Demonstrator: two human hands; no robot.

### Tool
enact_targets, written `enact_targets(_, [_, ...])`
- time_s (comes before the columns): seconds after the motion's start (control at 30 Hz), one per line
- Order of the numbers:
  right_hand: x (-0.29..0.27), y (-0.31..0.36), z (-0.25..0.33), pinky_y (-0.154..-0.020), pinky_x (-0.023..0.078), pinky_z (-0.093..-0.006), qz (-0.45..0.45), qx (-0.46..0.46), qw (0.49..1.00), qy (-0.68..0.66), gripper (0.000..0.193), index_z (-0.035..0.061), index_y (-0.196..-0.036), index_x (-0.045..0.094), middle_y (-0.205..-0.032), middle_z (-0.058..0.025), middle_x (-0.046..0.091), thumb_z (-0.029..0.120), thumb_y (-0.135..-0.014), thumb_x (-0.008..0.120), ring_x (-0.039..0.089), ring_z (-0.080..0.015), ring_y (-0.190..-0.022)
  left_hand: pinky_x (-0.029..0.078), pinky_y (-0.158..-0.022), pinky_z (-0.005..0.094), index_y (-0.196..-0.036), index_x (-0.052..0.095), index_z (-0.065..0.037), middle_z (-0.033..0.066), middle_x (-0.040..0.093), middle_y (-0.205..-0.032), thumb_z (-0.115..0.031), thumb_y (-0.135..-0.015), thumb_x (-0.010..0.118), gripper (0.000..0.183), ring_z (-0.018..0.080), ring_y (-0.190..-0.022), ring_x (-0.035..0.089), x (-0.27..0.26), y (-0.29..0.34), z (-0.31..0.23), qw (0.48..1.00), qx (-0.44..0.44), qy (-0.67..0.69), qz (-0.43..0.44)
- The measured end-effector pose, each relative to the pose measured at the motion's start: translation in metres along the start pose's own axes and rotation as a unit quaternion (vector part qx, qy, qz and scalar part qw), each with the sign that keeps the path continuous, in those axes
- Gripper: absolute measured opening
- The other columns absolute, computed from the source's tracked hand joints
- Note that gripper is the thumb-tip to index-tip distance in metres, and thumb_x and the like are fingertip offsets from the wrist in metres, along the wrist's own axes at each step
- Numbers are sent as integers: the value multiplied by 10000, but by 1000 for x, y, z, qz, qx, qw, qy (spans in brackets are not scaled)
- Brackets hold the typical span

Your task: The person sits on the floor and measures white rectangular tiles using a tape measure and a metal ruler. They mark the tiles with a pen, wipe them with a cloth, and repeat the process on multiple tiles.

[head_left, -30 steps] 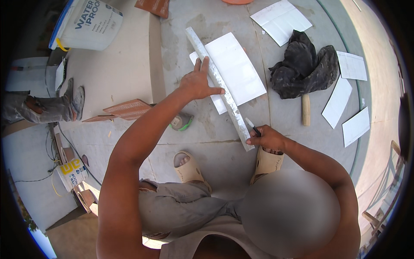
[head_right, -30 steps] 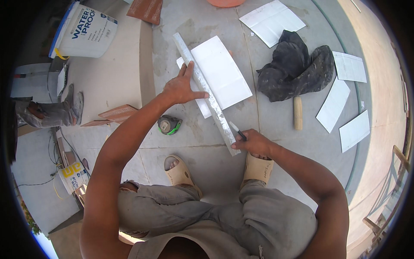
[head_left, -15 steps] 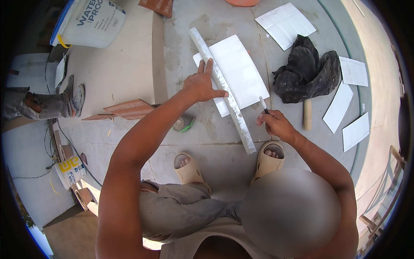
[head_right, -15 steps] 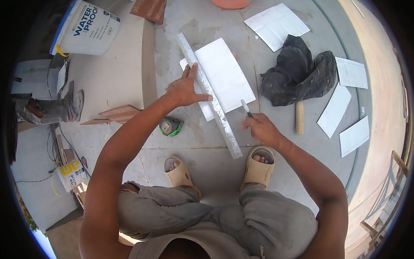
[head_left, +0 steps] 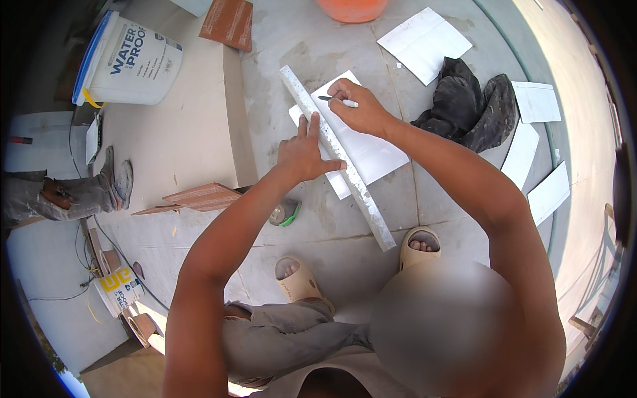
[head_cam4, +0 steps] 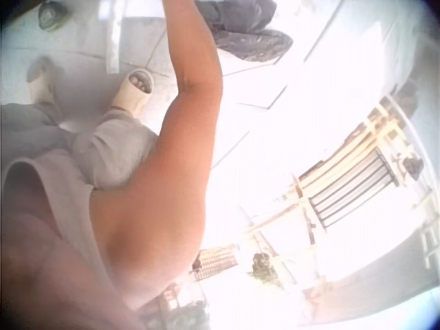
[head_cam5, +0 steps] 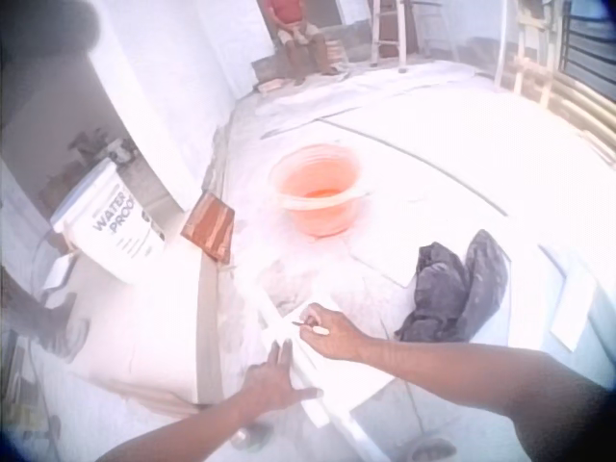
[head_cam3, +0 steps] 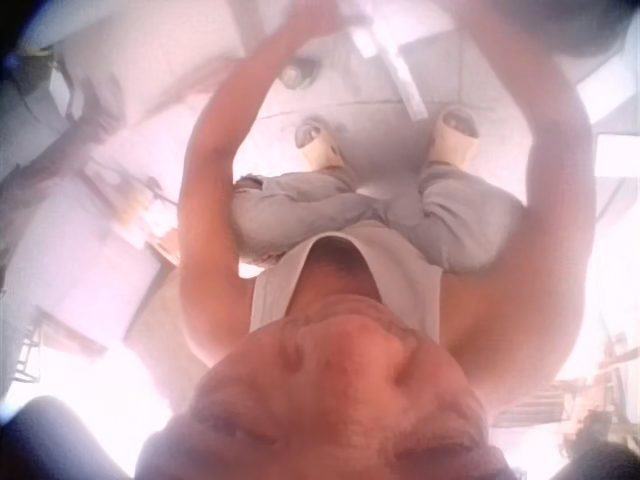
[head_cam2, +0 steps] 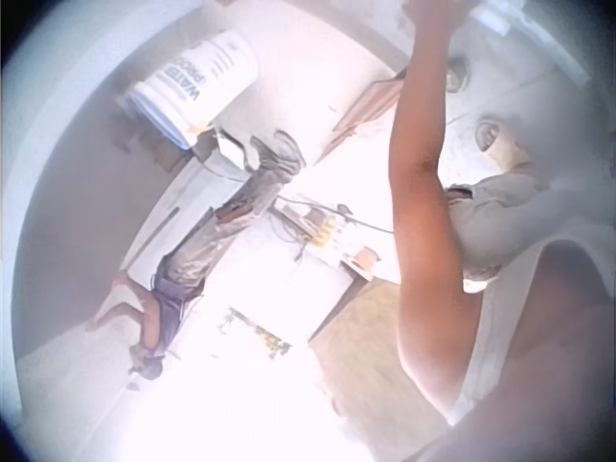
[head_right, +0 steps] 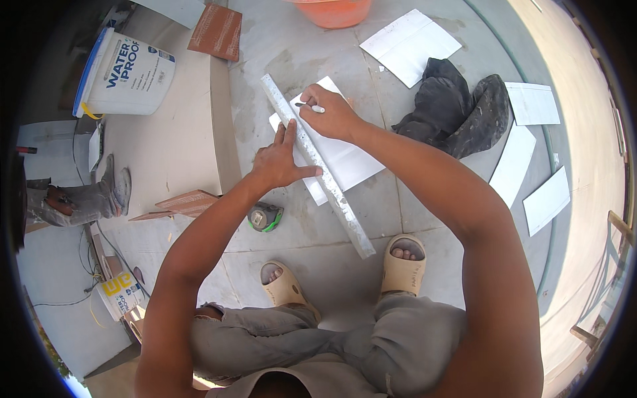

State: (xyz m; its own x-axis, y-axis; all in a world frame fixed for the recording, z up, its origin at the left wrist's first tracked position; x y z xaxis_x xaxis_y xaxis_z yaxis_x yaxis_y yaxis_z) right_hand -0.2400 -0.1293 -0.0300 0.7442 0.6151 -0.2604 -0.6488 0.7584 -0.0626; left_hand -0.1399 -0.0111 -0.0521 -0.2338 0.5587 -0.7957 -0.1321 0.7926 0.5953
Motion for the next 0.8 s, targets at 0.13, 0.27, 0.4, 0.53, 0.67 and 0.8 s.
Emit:
enact_targets(0.13, [14, -12, -3, -868, 517, -377, 29, -25, 999, 31, 271, -12, -1113, 622, -979, -169, 702, 185, -926, 629, 666, -260, -913, 396, -1110, 474, -1607, 40, 5, 302, 200, -1626, -827, -621, 728, 1462, 380, -1400, 466, 0, 1, -1, 1000, 4, 1, 0])
enact_targets(0.27, [22, -18, -6, -862, 522, -403, 33, -17, 998, 48, 302, -2, -1103, 621, -1012, -200, 707, 215, -896, 656, 677, -357, -952, 426, -1081, 464, -1616, 35, -26, 292, 156, -1642, -827, -648, 713, 1427, 343, -1372, 508, 1, -1, 2, 1000, 2, -26, -7])
enact_targets(0.4, [22, -23, -9, -860, 524, -406, 39, -31, 997, 55, 295, 2, -1087, 633, -1023, -205, 707, 220, -891, 661, 679, -358, -954, 424, -1085, 457, -1617, 28, -29, 288, 153, -1644, -828, -652, 708, 1426, 349, -1373, 506, 1, -2, 1, 1000, 3, -23, -5])
enact_targets(0.53, [22, -26, -9, -868, 524, -396, 37, -42, 996, 71, 300, -9, -1097, 647, -1015, -203, 709, 218, -901, 657, 681, -329, -950, 408, -1101, 461, -1606, 42, 10, 319, 191, -1622, -828, -622, 725, 1462, 363, -1395, 478, 1, -1, -1, 1000, 3, -19, -3])
enact_targets(0.67, [17, -13, 4, -846, 527, -376, 65, -23, 993, 95, 273, -20, -1062, 657, -967, -194, 705, 196, -894, 660, 677, -295, -906, 424, -1095, 444, -1605, 35, 10, 317, 187, -1624, -826, -627, 726, 1461, 364, -1401, 470, 0, -2, 0, 1000, 0, -25, 5])
enact_targets(0.8, [12, 22, 11, -801, 524, -355, 94, -19, 991, 96, 223, -20, -1012, 645, -905, -178, 693, 154, -874, 666, 662, -262, -837, 427, -1100, 430, -1604, 30, 12, 314, 189, -1624, -827, -631, 726, 1462, 363, -1407, 464, -2, 0, -2, 999, -3, -31, 7])
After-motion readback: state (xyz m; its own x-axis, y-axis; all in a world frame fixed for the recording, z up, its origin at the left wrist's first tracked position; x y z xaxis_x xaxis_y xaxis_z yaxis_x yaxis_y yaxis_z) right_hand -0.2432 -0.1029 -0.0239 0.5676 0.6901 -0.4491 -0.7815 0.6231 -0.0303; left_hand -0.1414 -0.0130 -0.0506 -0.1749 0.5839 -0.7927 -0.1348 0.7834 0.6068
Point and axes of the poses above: each hand's wrist, its own y-axis away from the middle knuckle, its own x-axis out of the palm, z = x × y, the point moved 9 cm from there along -y, towards the middle knuckle
